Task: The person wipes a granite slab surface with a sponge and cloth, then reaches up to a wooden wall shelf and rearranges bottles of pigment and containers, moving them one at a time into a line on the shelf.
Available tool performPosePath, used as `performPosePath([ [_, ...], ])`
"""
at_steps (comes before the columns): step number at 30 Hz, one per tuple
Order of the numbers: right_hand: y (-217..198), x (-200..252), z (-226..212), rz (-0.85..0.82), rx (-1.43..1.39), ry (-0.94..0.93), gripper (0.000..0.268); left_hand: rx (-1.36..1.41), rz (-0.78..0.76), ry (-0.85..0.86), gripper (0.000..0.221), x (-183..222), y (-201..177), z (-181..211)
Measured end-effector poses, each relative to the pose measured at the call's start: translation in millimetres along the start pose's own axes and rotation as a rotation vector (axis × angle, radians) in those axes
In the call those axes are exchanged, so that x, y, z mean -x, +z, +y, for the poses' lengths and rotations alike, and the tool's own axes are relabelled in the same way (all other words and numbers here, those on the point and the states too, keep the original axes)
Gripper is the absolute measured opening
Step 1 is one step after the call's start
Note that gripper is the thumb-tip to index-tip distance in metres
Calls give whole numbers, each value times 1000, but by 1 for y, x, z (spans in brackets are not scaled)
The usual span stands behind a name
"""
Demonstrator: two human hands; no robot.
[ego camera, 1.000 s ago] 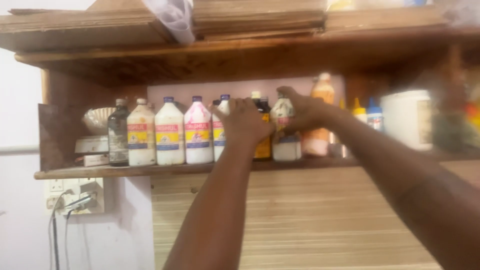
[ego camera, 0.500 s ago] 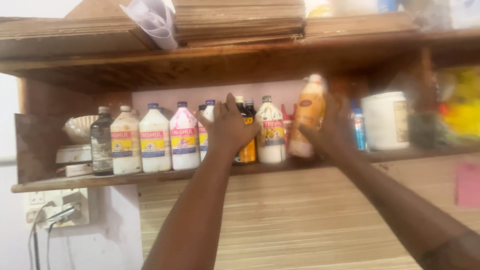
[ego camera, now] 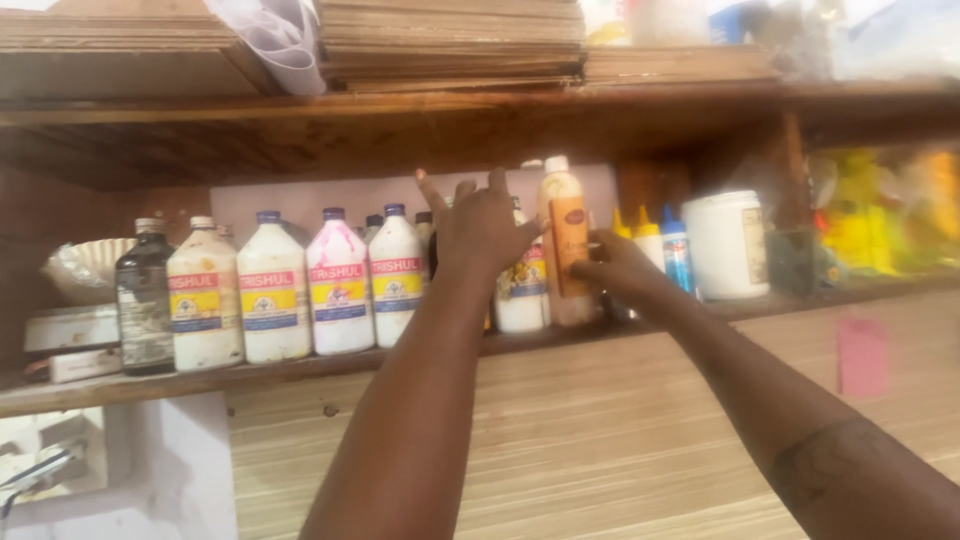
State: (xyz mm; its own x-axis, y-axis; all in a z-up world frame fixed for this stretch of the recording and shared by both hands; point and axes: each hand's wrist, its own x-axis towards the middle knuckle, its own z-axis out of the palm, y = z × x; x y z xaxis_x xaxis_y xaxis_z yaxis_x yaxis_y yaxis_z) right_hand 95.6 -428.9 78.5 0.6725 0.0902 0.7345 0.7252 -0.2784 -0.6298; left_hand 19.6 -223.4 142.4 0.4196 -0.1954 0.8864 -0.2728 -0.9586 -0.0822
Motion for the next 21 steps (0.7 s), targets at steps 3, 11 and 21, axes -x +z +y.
performPosePath([
  [3, 4, 12, -17, -19, 110, 40, 75, 24, -87, -68, 96, -15, 5, -2],
  [11, 6, 13, -4, -67, 21, 2, 90, 117, -288, -147, 108, -9, -16, 0],
  [21, -25, 45, -1, -30, 719, 72, 46, -124, 198, 300, 67, 37, 45, 32],
])
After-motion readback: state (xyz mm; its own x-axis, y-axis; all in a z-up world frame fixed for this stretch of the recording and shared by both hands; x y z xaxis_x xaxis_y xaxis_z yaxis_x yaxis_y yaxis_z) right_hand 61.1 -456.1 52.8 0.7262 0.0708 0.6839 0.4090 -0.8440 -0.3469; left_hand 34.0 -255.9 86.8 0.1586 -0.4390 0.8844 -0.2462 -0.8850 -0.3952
